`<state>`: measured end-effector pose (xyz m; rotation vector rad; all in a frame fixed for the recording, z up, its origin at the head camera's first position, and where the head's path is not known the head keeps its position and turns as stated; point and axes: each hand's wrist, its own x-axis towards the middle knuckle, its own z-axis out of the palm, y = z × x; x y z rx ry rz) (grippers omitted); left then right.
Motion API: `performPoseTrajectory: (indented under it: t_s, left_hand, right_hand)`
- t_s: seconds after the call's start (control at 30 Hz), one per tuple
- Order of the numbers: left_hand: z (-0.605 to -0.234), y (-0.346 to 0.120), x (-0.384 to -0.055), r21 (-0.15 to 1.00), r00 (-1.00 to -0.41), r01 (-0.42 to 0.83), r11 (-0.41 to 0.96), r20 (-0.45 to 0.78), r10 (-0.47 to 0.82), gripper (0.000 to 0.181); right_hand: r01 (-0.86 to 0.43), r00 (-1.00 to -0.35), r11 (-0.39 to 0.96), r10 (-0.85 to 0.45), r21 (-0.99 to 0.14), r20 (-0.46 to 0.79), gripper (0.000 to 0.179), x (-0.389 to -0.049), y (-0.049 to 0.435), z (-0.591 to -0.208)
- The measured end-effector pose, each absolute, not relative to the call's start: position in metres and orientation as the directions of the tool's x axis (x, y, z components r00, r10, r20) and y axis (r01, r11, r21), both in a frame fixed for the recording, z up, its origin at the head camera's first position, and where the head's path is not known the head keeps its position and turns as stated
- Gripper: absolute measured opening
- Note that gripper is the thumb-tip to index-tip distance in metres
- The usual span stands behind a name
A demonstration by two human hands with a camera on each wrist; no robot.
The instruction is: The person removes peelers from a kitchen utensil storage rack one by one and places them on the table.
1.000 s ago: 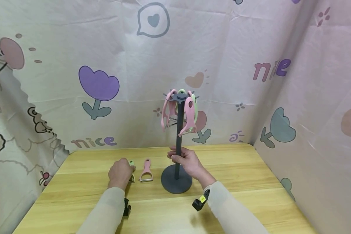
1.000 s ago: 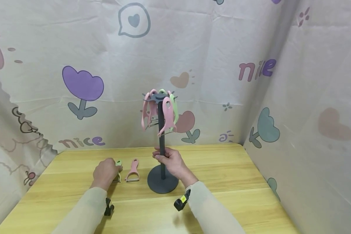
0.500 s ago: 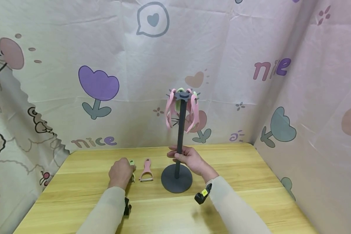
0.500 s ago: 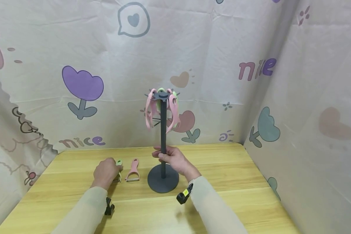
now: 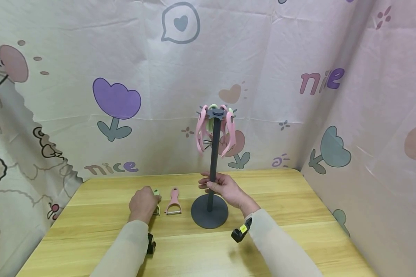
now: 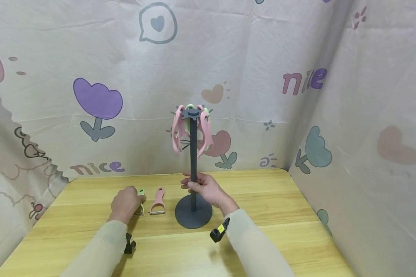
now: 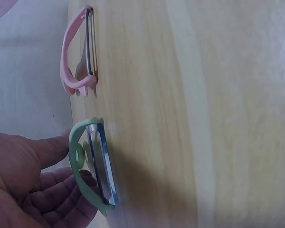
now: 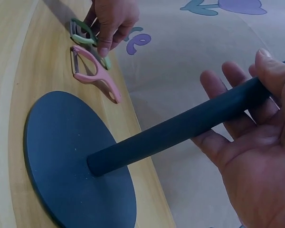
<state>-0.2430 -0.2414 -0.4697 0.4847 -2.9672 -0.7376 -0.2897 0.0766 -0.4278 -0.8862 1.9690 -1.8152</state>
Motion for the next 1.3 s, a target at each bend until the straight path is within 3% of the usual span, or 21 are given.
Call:
performPoseTrajectory:
  t_s: [0.9,1.13,1.3]
  left_hand:
    - [-0.463,-0.245,-0.237,0.487,-0.952,-0.271,0.830,-0.010,-0.305,0.033]
    - [-0.427,-0.237,-0.230,0.511,-0.954,-0.185,0.840,0.112,-0.279,0.050]
    - [-0.389,-0.222,-0.223,0.589,-0.944,-0.115,0.800,0.186,-0.273,0.049]
  right_hand:
    - [-0.199,-0.767,0.000,-0.623,-0.980,0.156,0.041,-0.288,0.073,-0.428]
    - [-0.198,-0.767,0.002,-0.623,-0.980,0.153,0.042,-0.287,0.073,-0.431]
    - [-0.204,-0.766,-0.001,-0.623,-0.979,0.161,0.041,-0.286,0.074,-0.429]
